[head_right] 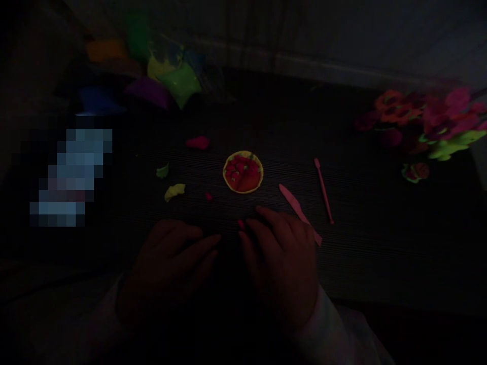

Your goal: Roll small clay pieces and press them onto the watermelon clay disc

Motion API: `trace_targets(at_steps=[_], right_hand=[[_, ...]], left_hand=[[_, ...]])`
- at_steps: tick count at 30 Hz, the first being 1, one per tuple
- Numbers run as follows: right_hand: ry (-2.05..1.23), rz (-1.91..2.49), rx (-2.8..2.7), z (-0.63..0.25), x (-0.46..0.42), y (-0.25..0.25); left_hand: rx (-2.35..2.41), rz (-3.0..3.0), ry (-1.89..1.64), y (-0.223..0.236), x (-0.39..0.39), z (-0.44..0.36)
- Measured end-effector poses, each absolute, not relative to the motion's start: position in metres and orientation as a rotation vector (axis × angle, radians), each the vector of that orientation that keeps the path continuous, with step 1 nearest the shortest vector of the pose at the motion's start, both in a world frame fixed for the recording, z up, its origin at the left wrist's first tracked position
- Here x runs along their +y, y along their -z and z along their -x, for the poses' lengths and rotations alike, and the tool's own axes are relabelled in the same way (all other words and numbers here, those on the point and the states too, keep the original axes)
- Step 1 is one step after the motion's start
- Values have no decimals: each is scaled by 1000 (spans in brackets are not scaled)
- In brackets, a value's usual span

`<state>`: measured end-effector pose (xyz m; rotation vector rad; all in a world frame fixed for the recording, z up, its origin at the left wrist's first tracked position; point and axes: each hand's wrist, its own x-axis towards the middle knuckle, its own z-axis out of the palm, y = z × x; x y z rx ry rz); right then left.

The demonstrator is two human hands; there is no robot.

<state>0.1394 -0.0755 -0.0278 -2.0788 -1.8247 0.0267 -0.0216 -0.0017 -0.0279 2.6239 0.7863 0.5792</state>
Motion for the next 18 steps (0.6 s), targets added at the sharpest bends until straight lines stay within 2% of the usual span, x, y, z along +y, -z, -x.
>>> trace_targets(at_steps=[8, 12, 18], right_hand=[[-164, 1959, -1779, -139, -70, 25], [-343, 1812, -1685, -139, -76, 16], [-582, 1639, -1420, -131, -85, 7]], left_hand=[[843, -2525, -610, 25, -1, 20], [917, -2188, -608, 13, 1, 17], [724, -1739, -419, -1, 1, 12]])
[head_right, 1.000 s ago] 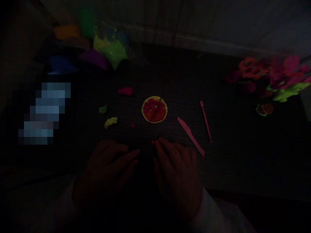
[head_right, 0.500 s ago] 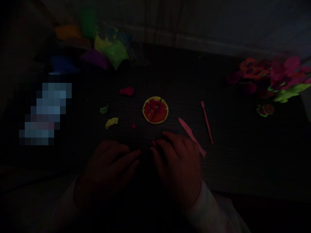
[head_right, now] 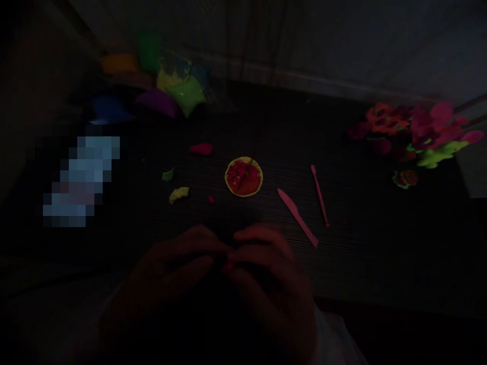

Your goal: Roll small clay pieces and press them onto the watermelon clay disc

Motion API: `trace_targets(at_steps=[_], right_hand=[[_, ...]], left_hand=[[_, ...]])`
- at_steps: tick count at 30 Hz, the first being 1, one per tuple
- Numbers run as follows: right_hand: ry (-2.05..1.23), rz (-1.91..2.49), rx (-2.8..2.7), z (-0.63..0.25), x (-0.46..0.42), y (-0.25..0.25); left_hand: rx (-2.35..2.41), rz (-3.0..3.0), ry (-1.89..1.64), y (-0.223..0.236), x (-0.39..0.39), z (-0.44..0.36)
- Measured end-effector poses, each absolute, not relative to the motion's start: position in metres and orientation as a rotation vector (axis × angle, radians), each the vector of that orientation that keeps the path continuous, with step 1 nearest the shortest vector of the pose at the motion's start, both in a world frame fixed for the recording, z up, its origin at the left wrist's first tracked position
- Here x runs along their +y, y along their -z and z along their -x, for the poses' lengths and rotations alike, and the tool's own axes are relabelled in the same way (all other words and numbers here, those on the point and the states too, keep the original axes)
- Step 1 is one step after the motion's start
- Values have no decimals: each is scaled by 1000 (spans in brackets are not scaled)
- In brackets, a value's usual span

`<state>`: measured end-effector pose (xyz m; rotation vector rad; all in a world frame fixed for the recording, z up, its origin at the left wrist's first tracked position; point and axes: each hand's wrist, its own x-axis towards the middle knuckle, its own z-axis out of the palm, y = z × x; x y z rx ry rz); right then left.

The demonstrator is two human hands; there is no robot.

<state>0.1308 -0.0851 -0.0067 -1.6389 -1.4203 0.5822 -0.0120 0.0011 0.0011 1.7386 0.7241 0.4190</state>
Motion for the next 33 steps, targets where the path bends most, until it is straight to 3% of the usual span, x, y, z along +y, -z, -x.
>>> trace_targets(at_steps=[7, 33], right_hand=[[-616, 1536, -1362, -124, -91, 10], [-650, 1538, -1399, -131, -94, 7]], left_hand=[[652, -1415, -340, 0, -5, 4], [730, -1564, -501, -1, -12, 5]])
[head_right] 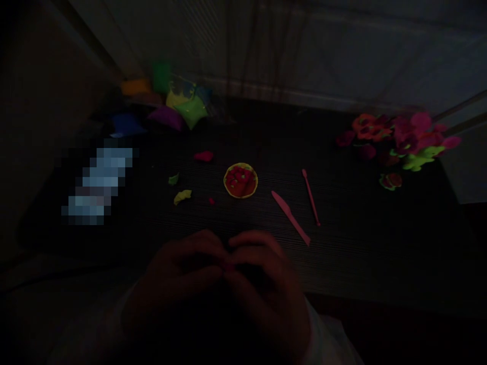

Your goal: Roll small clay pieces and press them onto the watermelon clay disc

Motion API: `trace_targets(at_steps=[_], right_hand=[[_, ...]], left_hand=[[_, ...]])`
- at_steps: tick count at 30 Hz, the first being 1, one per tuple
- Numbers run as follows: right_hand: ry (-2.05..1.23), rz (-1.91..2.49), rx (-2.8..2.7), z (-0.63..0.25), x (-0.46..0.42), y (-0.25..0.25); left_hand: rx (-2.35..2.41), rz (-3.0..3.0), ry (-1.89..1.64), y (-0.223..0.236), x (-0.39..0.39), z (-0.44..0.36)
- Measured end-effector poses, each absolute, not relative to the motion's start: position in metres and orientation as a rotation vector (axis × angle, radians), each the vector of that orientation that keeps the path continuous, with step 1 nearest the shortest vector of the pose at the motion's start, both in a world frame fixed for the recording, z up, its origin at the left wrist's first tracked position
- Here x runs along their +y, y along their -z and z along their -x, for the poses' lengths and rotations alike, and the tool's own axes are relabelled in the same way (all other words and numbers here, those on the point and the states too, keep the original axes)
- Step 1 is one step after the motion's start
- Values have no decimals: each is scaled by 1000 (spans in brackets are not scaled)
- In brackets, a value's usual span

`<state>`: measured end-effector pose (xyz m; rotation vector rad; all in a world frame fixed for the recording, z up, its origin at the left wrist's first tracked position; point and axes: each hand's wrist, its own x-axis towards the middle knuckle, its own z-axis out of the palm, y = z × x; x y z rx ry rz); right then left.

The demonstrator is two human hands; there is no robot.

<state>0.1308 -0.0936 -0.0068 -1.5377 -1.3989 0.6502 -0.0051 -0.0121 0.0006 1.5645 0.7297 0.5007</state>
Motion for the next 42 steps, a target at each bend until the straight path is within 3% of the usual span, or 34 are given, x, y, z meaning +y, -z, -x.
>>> trace_targets(at_steps=[10, 33, 42], right_hand=[[-543, 1681, -1463, -133, -89, 13], [-411, 1747, -1657, -140, -76, 21], [-81, 2502, -1326, -211, -82, 18]], left_hand=[[726, -2087, -898, 6, -9, 0], [826, -2230, -851, 18, 3, -4], [973, -2477, -708, 29, 5, -10]])
